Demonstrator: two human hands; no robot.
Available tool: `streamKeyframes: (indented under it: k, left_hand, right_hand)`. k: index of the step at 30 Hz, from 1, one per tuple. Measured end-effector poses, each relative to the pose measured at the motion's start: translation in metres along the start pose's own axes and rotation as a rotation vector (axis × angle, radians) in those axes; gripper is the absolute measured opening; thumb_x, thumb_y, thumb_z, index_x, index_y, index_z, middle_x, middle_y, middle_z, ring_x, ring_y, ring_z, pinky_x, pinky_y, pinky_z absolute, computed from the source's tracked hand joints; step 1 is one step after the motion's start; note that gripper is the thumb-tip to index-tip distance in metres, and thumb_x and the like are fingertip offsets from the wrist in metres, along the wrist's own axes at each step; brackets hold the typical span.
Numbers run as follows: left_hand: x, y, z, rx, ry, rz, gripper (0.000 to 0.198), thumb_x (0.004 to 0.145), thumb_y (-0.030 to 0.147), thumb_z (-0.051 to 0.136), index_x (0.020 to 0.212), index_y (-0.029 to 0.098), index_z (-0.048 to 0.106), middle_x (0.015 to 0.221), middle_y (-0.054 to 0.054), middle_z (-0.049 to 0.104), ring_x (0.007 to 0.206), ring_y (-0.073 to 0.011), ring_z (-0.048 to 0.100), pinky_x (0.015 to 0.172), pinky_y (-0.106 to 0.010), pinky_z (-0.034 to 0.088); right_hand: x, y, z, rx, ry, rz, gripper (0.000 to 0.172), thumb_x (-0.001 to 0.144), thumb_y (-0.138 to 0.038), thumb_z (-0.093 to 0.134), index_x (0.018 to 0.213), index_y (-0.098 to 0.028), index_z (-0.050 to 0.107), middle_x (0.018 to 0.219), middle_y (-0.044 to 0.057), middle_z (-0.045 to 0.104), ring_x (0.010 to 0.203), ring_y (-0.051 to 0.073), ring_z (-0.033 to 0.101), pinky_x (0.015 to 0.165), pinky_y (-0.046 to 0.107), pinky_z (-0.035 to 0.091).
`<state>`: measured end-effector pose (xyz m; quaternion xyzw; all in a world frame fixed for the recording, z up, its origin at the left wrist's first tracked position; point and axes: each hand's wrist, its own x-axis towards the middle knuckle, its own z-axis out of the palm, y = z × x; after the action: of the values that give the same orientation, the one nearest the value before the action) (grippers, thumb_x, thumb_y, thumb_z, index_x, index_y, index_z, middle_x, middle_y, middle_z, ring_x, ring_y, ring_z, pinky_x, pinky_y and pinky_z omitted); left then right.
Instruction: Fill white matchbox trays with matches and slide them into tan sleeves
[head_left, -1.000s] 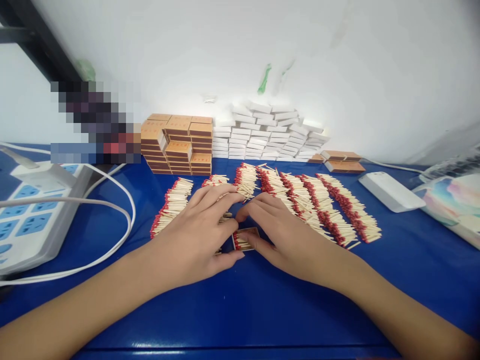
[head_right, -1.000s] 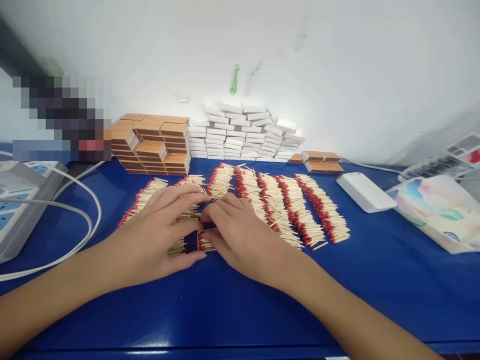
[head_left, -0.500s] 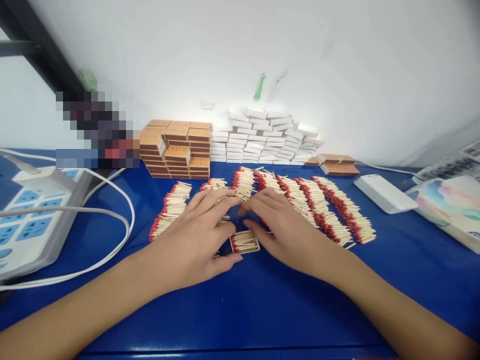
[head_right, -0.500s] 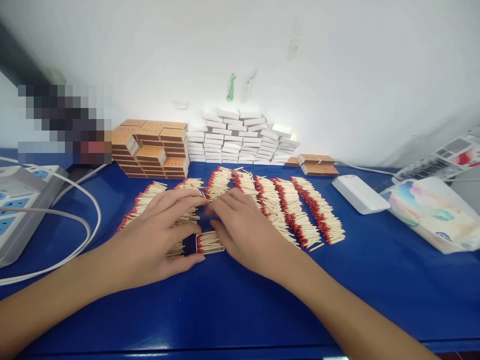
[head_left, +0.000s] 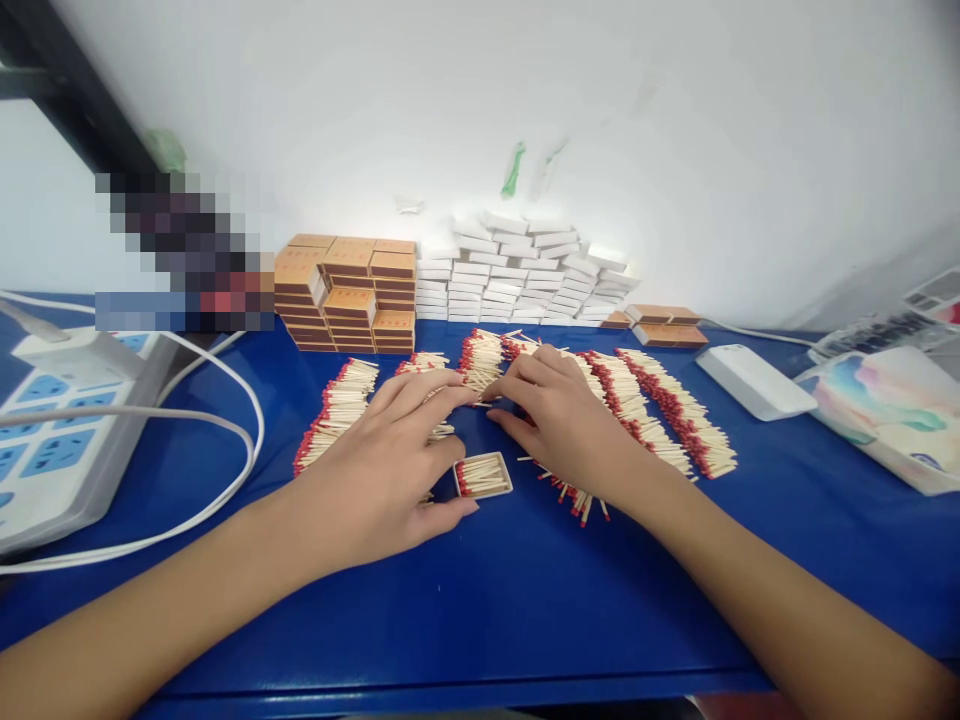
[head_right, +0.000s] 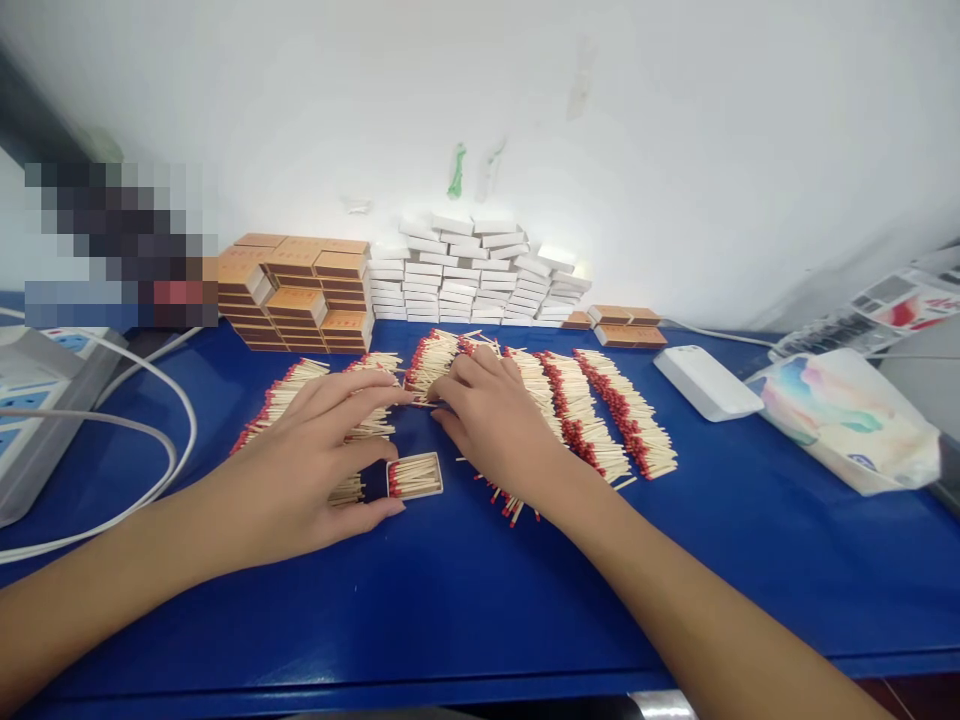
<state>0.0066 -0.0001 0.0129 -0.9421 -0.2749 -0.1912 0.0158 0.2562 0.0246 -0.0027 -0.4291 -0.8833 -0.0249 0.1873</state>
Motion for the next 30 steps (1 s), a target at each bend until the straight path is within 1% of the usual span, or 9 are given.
streamKeyframes:
  k: [3, 6, 8, 13, 17, 20, 26, 30]
  left_hand:
    - [0.0, 0.0, 0.0, 0.003, 0.01, 0.003, 0.027, 0.094, 0.043, 0.076, 0.092, 0.016, 0.08, 0.15, -0.019, 0.062, 0.15, -0.0411, 0.048, 0.123, -0.064, 0.043]
    - [0.0, 0.0, 0.001, 0.004, 0.011, 0.006, 0.028, 0.094, 0.043, 0.076, 0.091, 0.016, 0.08, 0.15, -0.019, 0.063, 0.149, -0.0412, 0.049, 0.122, -0.064, 0.043]
    - [0.0, 0.0, 0.001, 0.004, 0.011, 0.006, 0.028, 0.094, 0.043, 0.076, 0.09, 0.016, 0.08, 0.15, -0.019, 0.063, 0.149, -0.0413, 0.049, 0.122, -0.064, 0.043]
    - [-0.001, -0.001, 0.001, -0.002, 0.007, 0.008, 0.028, 0.094, 0.042, 0.076, 0.09, 0.015, 0.08, 0.149, -0.02, 0.063, 0.149, -0.0421, 0.049, 0.122, -0.065, 0.044]
    - [-0.001, -0.001, 0.002, -0.002, 0.014, 0.01, 0.028, 0.094, 0.042, 0.077, 0.092, 0.014, 0.08, 0.149, -0.021, 0.062, 0.149, -0.0426, 0.048, 0.123, -0.065, 0.043]
    - [-0.001, 0.0, 0.001, -0.009, 0.011, 0.005, 0.028, 0.094, 0.042, 0.076, 0.093, 0.015, 0.08, 0.149, -0.02, 0.063, 0.15, -0.0423, 0.048, 0.124, -0.065, 0.042]
    - [-0.001, 0.0, 0.001, -0.009, 0.005, 0.003, 0.027, 0.095, 0.042, 0.075, 0.094, 0.016, 0.079, 0.148, -0.018, 0.063, 0.151, -0.0414, 0.047, 0.124, -0.064, 0.042]
    - [-0.002, 0.001, 0.001, -0.001, 0.004, 0.002, 0.028, 0.096, 0.042, 0.075, 0.094, 0.015, 0.079, 0.147, -0.019, 0.063, 0.15, -0.0409, 0.048, 0.123, -0.064, 0.043]
  right_hand:
    - [0.002, 0.002, 0.002, 0.0, -0.003, 0.001, 0.012, 0.106, -0.02, 0.06, 0.107, -0.018, 0.072, 0.102, 0.01, 0.066, 0.1, 0.028, 0.049, 0.091, 0.044, 0.041]
    - [0.004, 0.002, 0.003, -0.009, -0.009, -0.007, 0.015, 0.107, -0.02, 0.059, 0.097, -0.018, 0.07, 0.099, 0.01, 0.066, 0.097, 0.027, 0.049, 0.09, 0.044, 0.041]
    - [0.005, 0.002, 0.003, -0.027, -0.021, -0.013, 0.015, 0.106, -0.019, 0.059, 0.094, -0.018, 0.068, 0.099, 0.01, 0.065, 0.097, 0.027, 0.048, 0.09, 0.044, 0.041]
    - [0.004, 0.002, -0.001, -0.039, -0.05, -0.02, 0.015, 0.107, -0.019, 0.057, 0.094, -0.019, 0.065, 0.101, 0.011, 0.064, 0.1, 0.028, 0.049, 0.091, 0.044, 0.042]
    - [0.003, 0.003, -0.005, -0.016, -0.027, -0.023, 0.016, 0.108, -0.018, 0.054, 0.095, -0.019, 0.063, 0.1, 0.011, 0.065, 0.097, 0.028, 0.049, 0.089, 0.044, 0.042]
    - [0.003, -0.001, -0.003, 0.025, -0.015, -0.032, 0.016, 0.108, -0.019, 0.055, 0.095, -0.019, 0.063, 0.1, 0.011, 0.065, 0.096, 0.027, 0.049, 0.09, 0.043, 0.042]
    - [0.007, -0.013, 0.007, 0.01, -0.069, 0.017, 0.014, 0.108, -0.019, 0.056, 0.098, -0.015, 0.066, 0.104, 0.013, 0.066, 0.102, 0.029, 0.051, 0.091, 0.044, 0.044]
    - [0.005, -0.009, 0.006, 0.013, -0.022, 0.019, 0.008, 0.105, -0.022, 0.063, 0.098, -0.018, 0.066, 0.103, 0.012, 0.066, 0.105, 0.03, 0.051, 0.094, 0.045, 0.044]
